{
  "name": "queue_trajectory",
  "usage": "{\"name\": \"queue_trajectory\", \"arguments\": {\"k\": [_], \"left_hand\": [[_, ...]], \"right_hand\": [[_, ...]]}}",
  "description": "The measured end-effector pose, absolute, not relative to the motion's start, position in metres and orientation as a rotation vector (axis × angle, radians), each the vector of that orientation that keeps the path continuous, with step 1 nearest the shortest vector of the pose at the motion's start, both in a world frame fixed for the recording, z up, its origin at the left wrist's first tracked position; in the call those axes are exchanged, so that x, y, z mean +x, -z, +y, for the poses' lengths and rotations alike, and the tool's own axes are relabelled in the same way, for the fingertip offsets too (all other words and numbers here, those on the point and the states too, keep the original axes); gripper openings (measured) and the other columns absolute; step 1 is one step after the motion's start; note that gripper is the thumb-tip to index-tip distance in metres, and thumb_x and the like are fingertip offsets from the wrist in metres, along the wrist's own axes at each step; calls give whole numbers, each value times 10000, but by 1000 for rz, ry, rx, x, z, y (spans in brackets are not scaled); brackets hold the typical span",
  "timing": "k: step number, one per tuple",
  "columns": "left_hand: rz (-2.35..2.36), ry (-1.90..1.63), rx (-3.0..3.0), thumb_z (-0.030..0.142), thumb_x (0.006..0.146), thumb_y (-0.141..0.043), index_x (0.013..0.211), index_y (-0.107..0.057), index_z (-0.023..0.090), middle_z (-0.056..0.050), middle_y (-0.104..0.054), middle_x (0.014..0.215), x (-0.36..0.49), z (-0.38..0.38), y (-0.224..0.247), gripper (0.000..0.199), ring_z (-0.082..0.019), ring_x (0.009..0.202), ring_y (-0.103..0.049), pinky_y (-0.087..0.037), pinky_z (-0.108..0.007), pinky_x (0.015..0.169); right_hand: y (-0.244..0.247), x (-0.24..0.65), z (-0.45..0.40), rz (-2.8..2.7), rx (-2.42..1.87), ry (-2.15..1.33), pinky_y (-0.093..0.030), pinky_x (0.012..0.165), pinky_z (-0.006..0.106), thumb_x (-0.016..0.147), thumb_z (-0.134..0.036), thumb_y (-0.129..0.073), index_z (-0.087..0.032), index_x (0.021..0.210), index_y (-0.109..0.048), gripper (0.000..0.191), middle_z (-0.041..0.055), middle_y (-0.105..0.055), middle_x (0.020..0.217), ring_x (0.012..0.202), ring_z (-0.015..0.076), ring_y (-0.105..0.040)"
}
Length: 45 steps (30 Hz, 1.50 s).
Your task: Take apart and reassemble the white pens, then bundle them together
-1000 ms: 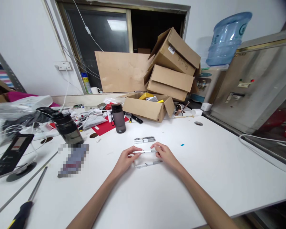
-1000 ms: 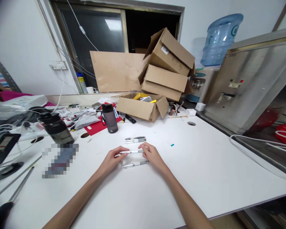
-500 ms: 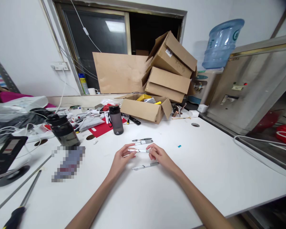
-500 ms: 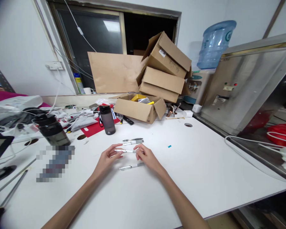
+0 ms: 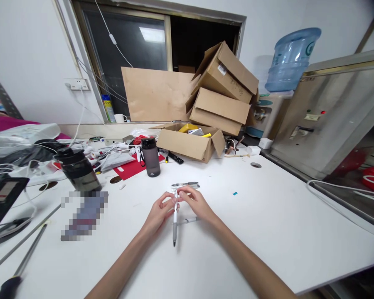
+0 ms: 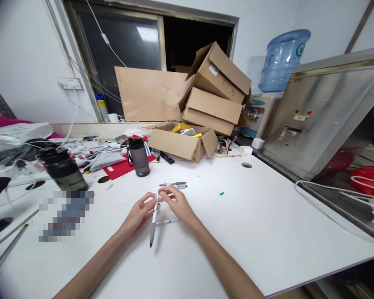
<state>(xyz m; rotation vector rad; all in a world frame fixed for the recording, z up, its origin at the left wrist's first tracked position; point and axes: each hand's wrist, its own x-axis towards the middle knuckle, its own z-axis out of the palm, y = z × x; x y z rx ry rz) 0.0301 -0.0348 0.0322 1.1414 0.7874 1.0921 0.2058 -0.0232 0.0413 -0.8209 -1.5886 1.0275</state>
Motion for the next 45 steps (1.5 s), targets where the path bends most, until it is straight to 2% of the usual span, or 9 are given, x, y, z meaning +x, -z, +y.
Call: {"name": "queue_trajectory", "arguments": {"k": [3,5,11,16,21,26,30,34,45], "left_hand": [[813,-1095,1195,502,785,-782,870,-585,206,-5,-704,777,32,-37,-35,366,-153,758,-623,-469,-271,798],[813,-1102,1211,509,786,-779,877,-600,201,-1,-681,742,34,-38,-36,368,-165,780,-618,-455,-267,804],[768,-1000,1151,561,912,-596,952,-688,179,-108,-709,1090,30,-34,-32,395,-238,1017,-621,-483,-314,863],[887,-948,1213,480,933,-583,984,-685,194,-102,-686,1190,19,-26,-25,308,-234,1023,-632,-495,-309,831],[1004,-934,1496,427,924,-576,925,-681,191,-79,-706,1035,13,-17,-14,259,-213,919,-644,-483,-298,778],[987,-892,1564,396,933,-548,933,-693,187,-71,-720,994,9,-10,-5,254,-194,861,-639,-481,-304,802],[1006,-885,1524,400,923,-561,935,-699,184,-74,-730,994,7,-9,-3,257,-192,852,-635,-477,-304,807],[1001,-875,1538,404,918,-566,942,-706,188,-71,-736,989,8,-10,-3,258,-190,851,-628,-473,-303,813],[995,-869,1564,392,908,-557,942,-699,176,-83,-735,973,8,-7,0,261,-198,836,-630,-481,-317,813]], "right_hand": [[-41,195,-22,-1502,-742,-1111,-513,803,302,903,-471,-642,-228,915,-719,256,29,-637,942,872,184,-627],[-40,191,-23,-1437,-717,-1163,-517,772,301,861,-473,-698,-212,868,-713,262,24,-626,892,832,181,-614],[-48,212,-21,-826,-453,-1389,-523,865,330,897,-442,-689,-246,902,-647,201,8,-654,919,880,168,-627],[-60,251,-14,-458,-253,-1377,-522,660,215,908,-276,-702,-259,907,-626,77,-52,-529,779,610,81,-494],[-65,264,-18,-391,-191,-1400,-519,666,230,979,-227,-589,-247,879,-586,102,-49,-456,743,612,94,-471],[-65,264,-20,-366,-167,-1471,-486,642,247,1006,-204,-476,-239,883,-542,144,-43,-407,723,601,108,-437],[-64,266,-20,-389,-185,-1480,-434,574,238,998,-261,-458,-219,788,-484,216,-50,-316,678,563,116,-375],[-62,269,-19,-445,-193,-1465,-384,534,224,949,-189,-447,-207,786,-498,172,-59,-238,654,537,115,-321],[-64,269,-21,-438,-183,-1455,-381,537,228,939,-198,-427,-203,824,-525,151,-57,-256,647,548,122,-314]]}}
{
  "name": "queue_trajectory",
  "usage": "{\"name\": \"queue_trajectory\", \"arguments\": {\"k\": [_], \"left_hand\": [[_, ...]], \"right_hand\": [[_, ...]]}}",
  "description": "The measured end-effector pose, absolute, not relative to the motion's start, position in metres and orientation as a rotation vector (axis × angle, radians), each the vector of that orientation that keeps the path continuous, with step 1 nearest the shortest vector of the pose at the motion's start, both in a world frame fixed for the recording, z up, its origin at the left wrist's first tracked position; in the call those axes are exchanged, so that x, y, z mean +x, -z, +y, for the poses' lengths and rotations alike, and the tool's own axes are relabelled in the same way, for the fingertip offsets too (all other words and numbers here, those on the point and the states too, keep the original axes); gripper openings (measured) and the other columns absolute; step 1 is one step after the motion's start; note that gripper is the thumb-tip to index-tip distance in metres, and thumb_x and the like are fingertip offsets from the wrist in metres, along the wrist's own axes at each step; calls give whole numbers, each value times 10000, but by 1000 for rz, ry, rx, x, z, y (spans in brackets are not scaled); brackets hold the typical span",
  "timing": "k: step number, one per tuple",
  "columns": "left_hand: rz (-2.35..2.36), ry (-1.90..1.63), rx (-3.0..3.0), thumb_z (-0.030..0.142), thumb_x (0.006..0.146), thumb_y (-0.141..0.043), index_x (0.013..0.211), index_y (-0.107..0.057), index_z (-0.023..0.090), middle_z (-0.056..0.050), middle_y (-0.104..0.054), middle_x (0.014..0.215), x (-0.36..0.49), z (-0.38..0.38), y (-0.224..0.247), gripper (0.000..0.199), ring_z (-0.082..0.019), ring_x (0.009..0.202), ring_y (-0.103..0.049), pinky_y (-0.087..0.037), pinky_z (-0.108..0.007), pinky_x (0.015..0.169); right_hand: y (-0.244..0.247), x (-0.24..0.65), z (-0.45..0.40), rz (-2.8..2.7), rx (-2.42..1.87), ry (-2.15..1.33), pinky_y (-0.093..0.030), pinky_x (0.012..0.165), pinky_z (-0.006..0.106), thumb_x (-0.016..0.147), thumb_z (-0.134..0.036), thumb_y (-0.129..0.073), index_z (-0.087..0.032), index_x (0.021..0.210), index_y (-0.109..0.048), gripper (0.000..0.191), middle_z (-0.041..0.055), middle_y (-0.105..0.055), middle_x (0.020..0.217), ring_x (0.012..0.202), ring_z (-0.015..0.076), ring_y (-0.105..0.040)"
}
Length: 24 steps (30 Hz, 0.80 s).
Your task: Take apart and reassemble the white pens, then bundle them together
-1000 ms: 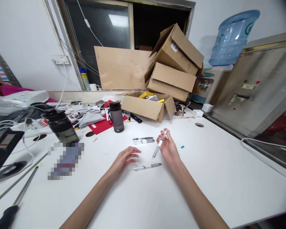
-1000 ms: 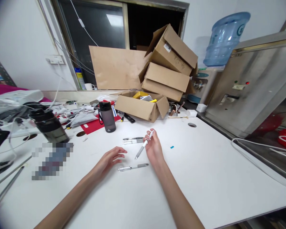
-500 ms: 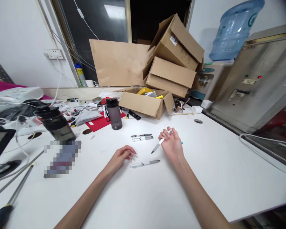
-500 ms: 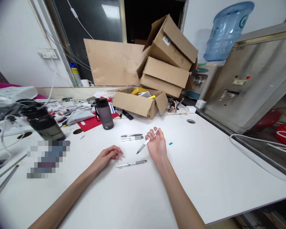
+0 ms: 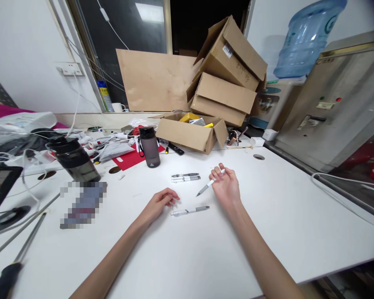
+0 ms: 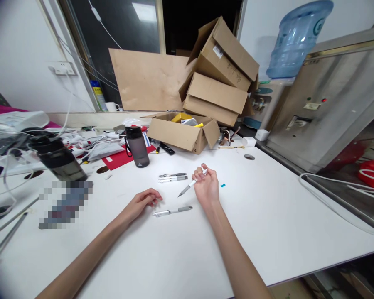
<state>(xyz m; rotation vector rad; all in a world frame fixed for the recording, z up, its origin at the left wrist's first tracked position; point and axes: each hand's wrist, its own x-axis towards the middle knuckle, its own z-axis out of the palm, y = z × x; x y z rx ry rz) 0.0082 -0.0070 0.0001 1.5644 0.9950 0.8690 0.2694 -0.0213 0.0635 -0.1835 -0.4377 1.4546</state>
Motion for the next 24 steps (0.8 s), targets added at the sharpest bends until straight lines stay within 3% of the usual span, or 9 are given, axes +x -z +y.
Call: {"name": "queue_trajectory", "arguments": {"k": [20,24], "left_hand": [[990,-843,1589,370,926,-539,954,-694,180,-74,-735,980,9,-10,-3,247,-192,844,-623,-475,-308,828],[976,-840,1599,375,928,-537,952,-689,180,-72,-731,983,9,-10,-3,248,-194,854,-620,-470,-306,827]], "right_hand": [[-65,272,-23,-501,-244,-1369,-420,565,251,932,-250,-492,-232,823,-519,113,-50,-279,677,565,133,-360],[-64,271,-23,-490,-220,-1370,-416,569,241,913,-192,-481,-224,846,-539,94,-50,-282,679,568,126,-360]]}}
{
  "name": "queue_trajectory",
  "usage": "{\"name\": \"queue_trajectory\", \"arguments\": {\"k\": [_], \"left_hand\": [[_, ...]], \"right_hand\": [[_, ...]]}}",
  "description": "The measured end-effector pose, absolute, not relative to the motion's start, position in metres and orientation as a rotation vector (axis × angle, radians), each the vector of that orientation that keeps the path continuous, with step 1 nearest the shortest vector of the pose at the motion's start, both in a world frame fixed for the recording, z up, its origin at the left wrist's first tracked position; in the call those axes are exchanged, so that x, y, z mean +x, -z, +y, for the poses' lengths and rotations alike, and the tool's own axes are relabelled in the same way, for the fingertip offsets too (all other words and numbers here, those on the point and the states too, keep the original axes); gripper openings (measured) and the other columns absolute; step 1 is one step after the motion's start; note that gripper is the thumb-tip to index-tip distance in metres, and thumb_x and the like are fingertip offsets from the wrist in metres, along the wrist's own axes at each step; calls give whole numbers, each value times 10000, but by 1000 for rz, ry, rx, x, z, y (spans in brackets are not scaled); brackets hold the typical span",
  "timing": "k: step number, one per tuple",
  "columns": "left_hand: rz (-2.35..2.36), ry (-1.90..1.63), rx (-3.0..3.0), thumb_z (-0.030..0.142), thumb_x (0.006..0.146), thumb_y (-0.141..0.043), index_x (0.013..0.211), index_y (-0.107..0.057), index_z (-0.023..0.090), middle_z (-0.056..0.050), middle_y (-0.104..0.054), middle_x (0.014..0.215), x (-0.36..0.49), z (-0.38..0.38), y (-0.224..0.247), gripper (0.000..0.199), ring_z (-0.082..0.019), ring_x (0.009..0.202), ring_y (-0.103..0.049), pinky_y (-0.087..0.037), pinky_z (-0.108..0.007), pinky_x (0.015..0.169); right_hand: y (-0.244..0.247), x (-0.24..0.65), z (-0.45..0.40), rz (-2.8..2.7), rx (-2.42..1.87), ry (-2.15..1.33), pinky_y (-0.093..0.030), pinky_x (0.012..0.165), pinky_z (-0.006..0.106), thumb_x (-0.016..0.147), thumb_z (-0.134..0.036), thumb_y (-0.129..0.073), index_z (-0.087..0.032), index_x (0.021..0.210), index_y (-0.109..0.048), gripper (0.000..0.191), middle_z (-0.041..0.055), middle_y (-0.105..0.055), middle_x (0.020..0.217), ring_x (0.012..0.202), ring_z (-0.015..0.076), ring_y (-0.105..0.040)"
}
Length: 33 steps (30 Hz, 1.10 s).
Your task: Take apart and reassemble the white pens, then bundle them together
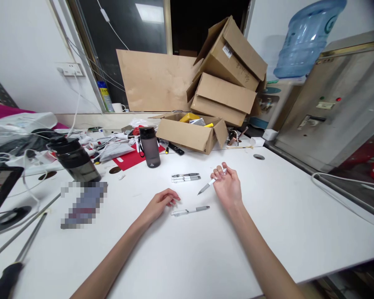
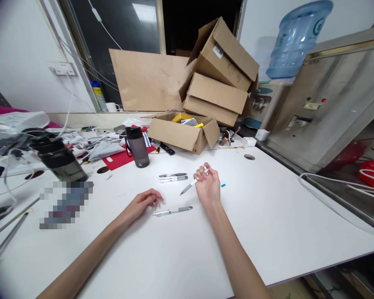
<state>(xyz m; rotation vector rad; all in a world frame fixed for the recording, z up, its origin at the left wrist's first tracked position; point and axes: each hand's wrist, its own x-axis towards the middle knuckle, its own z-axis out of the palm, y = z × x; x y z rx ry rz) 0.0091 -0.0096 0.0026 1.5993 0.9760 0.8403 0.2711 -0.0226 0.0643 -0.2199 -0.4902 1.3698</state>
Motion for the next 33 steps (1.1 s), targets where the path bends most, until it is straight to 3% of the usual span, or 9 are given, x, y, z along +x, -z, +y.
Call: {"name": "queue_trajectory", "arguments": {"k": [20,27,30,33], "left_hand": [[984,-848,1612,396,919,-544,936,-695,179,-83,-738,979,10,-9,-3,265,-203,856,-632,-481,-311,815],[1003,-872,1601,403,922,-544,946,-690,185,-80,-735,995,13,-14,-9,263,-202,843,-648,-495,-314,805],[986,-889,1597,403,920,-554,952,-686,187,-87,-725,1034,16,-17,-12,255,-199,836,-656,-501,-306,776],[957,-939,1620,376,914,-573,965,-679,194,-83,-710,1071,18,-20,-15,217,-199,864,-652,-500,-293,754]], "right_hand": [[-64,268,-24,-496,-265,-1332,-413,573,260,911,-229,-488,-229,843,-540,85,-47,-304,669,560,132,-357],[-64,261,-22,-588,-377,-1343,-408,599,276,839,-193,-543,-218,769,-530,76,-12,-446,713,610,140,-421],[-59,255,-23,-845,-554,-1262,-423,691,281,836,-234,-648,-225,842,-598,51,-6,-557,757,689,152,-491],[-53,250,-29,-1240,-745,-1179,-433,790,303,873,-351,-692,-240,969,-662,149,-6,-613,760,796,185,-563]]}}
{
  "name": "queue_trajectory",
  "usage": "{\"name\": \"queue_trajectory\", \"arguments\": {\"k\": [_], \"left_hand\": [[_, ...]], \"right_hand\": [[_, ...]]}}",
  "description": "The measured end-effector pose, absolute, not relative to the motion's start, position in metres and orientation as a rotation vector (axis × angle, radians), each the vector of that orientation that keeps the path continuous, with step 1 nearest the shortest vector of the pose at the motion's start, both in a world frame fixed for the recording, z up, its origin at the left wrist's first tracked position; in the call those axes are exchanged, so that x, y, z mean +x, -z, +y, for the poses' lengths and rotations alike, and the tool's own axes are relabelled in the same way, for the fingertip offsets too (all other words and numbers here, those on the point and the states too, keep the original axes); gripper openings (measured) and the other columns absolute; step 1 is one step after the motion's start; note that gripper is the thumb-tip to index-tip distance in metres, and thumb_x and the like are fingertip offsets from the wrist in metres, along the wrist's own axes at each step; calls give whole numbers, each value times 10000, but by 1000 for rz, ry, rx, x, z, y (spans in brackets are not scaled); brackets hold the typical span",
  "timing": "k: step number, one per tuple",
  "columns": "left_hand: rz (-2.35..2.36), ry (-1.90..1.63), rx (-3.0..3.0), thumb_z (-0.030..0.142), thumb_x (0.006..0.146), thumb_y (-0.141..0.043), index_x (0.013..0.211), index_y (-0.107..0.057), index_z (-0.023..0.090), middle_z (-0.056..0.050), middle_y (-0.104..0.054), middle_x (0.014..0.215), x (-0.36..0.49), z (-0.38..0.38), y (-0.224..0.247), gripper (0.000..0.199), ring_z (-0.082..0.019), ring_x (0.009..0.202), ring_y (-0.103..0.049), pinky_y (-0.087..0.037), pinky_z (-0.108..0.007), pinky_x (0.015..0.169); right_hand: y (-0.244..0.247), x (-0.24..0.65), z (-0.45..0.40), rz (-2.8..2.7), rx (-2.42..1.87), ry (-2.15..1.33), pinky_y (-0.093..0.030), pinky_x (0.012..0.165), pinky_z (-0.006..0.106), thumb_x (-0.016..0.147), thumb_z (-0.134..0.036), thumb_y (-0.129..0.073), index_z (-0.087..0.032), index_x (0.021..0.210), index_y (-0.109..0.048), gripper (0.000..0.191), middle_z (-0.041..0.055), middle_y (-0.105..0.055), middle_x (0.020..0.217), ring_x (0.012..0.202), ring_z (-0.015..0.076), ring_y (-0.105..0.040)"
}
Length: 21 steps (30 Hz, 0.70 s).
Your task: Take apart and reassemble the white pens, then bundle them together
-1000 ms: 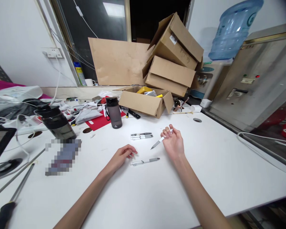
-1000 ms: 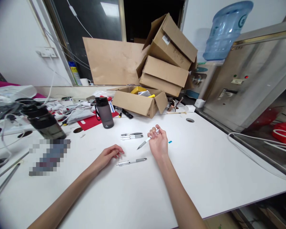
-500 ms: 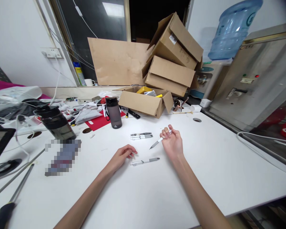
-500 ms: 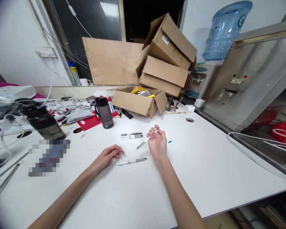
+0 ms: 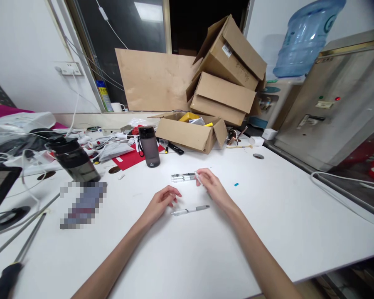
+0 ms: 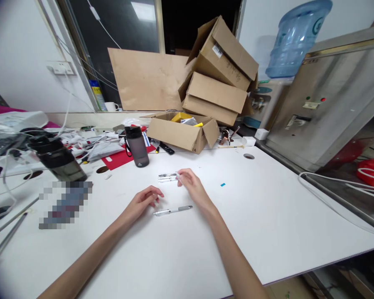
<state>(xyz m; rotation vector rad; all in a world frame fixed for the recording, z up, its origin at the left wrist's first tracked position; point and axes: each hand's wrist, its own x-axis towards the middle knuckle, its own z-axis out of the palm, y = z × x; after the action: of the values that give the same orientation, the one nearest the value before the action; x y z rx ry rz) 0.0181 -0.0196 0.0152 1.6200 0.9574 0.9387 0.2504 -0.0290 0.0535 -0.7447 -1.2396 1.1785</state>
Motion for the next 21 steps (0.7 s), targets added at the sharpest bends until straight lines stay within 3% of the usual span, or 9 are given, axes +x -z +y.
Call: {"name": "queue_trajectory", "arguments": {"k": [6,12,18,21], "left_hand": [[872,-965,1662,397,921,-619,1244,-571,229,-71,-706,1034,25,-32,-27,367,-197,857,-644,-502,-286,727],[962,-906,1931,411,953,-584,1014,-690,221,-35,-712,950,29,-43,-36,226,-183,818,-612,-440,-266,699],[1121,-1048,1887,403,945,-583,932,-673,214,-14,-700,850,22,-37,-38,210,-181,793,-619,-430,-266,718],[1175,-1143,1848,433,945,-569,932,-658,204,-20,-682,838,15,-33,-41,246,-183,775,-612,-443,-273,714]], "right_hand": [[-41,242,-41,-1631,-857,-1240,-460,744,309,934,-471,-609,-242,992,-636,238,5,-653,843,769,184,-628],[-38,240,-44,-1775,-950,-1279,-442,710,302,940,-506,-591,-231,987,-638,284,13,-661,838,762,198,-649],[-40,255,-41,-1768,-1099,-1103,-406,633,277,972,-517,-515,-223,916,-656,331,-2,-651,764,669,170,-594],[-42,263,-39,-1756,-1138,-1039,-408,619,271,968,-500,-518,-225,974,-666,312,7,-680,790,663,166,-583]]}}
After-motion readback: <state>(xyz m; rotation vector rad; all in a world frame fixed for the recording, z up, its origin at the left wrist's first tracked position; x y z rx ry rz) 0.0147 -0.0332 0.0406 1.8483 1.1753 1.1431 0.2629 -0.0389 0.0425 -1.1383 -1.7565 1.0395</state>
